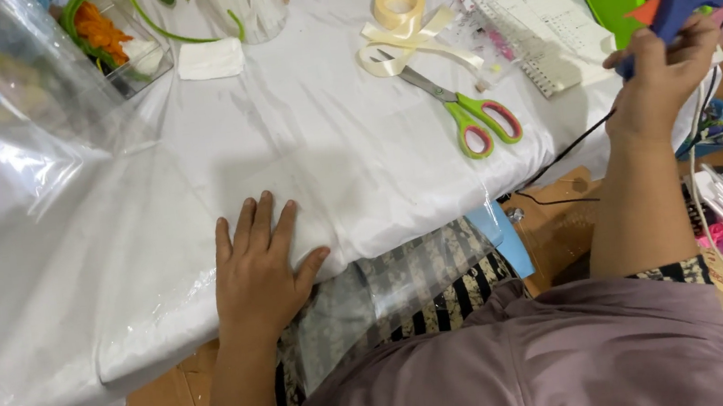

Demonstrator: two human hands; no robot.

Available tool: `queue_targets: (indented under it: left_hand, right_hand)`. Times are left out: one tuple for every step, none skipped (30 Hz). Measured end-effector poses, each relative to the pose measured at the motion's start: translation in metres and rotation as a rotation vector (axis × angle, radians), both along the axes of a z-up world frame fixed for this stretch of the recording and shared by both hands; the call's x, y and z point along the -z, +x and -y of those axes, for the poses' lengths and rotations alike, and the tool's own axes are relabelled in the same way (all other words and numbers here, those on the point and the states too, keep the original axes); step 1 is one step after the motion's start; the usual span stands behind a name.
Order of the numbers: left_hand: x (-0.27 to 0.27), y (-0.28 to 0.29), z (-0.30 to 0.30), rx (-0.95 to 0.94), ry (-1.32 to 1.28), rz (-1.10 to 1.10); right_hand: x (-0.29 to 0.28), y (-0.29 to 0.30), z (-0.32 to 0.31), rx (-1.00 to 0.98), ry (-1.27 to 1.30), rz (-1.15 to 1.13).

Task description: The person unrolls a length of ribbon from a spool, cuts it with shears, and then uses a hot glue gun to apply adhesive to form a decorative loop.

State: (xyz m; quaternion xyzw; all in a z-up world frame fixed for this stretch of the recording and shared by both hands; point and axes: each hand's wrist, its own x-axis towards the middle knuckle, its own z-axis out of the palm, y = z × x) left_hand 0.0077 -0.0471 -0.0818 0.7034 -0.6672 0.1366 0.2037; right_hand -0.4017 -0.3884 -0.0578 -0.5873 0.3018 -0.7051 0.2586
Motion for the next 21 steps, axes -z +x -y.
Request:
queue_targets:
  left_hand:
    - [-0.001,0.000,0.002,-0.011,0.002,-0.006]
    - [-0.001,-0.001,0.001,0.006,0.005,-0.031]
    - [-0.001,0.000,0.000,0.022,0.006,-0.057]
    - [0.000,-0.001,0.000,-0.003,0.009,-0.066]
    - [0.001,0.000,-0.001,0.015,-0.019,-0.059]
    - [0.002,0.000,0.000,0.032,-0.053,-0.051]
    - [0.004,0.001,-0.001,0.005,-0.054,-0.059]
    - [0.005,0.001,-0.001,0.012,-0.089,-0.035]
    - [0.007,0.001,0.000,0.019,-0.124,-0.011]
    - [0.007,0.001,0.000,0.005,-0.125,-0.017]
    - [0.007,0.000,0.000,-0.005,-0.142,0.006]
    - [0.007,0.000,0.000,-0.011,-0.159,0.028]
    - [0.008,-0.001,0.001,-0.021,-0.159,0.021]
    - [0.010,-0.001,0.001,-0.016,-0.138,-0.003]
    - [0.011,-0.001,0.000,-0.010,-0.118,-0.027]
    - [0.011,0.000,0.000,-0.023,-0.120,-0.034]
    - [0.011,0.000,0.000,0.001,-0.128,-0.073]
    - [0.011,0.001,-0.001,0.025,-0.135,-0.112]
    - [0.011,0.001,-0.001,0.013,-0.136,-0.119]
    - [0.011,0.002,-0.001,0.033,-0.117,-0.158]
    - [0.011,0.002,-0.001,0.054,-0.098,-0.197]
  right_hand:
    - [-0.016,0.003,-0.011,-0.011,0.002,-0.006]
    - [-0.032,0.009,-0.021,-0.243,0.323,0.187]
    - [-0.047,0.015,-0.032,-0.461,0.650,0.386]
    - [-0.049,0.016,-0.036,-0.481,0.661,0.371]
    - [-0.051,0.018,-0.040,-0.581,0.663,0.296]
    - [-0.055,0.020,-0.042,-0.682,0.657,0.219]
    - [-0.058,0.031,-0.049,-0.705,0.663,0.203]
    - [-0.061,0.040,-0.057,-0.680,0.652,0.207]
    - [-0.065,0.049,-0.066,-0.655,0.640,0.212]
    - [-0.067,0.059,-0.072,-0.665,0.643,0.200]
    - [-0.070,0.070,-0.078,-0.671,0.654,0.155]
    - [-0.072,0.079,-0.085,-0.672,0.665,0.110]
    - [-0.073,0.087,-0.090,-0.678,0.668,0.099]
    - [-0.073,0.097,-0.095,-0.780,0.628,-0.006]
    - [-0.074,0.106,-0.100,-0.881,0.584,-0.112]
    - [-0.075,0.114,-0.102,-0.890,0.586,-0.124]
    - [-0.076,0.121,-0.104,-0.921,0.578,-0.320]
    - [-0.076,0.128,-0.107,-0.948,0.566,-0.515]
    - [-0.073,0.137,-0.108,-0.957,0.567,-0.526]
    - [-0.068,0.145,-0.110,-0.877,0.621,-0.625]
    - [-0.064,0.153,-0.111,-0.795,0.673,-0.722]
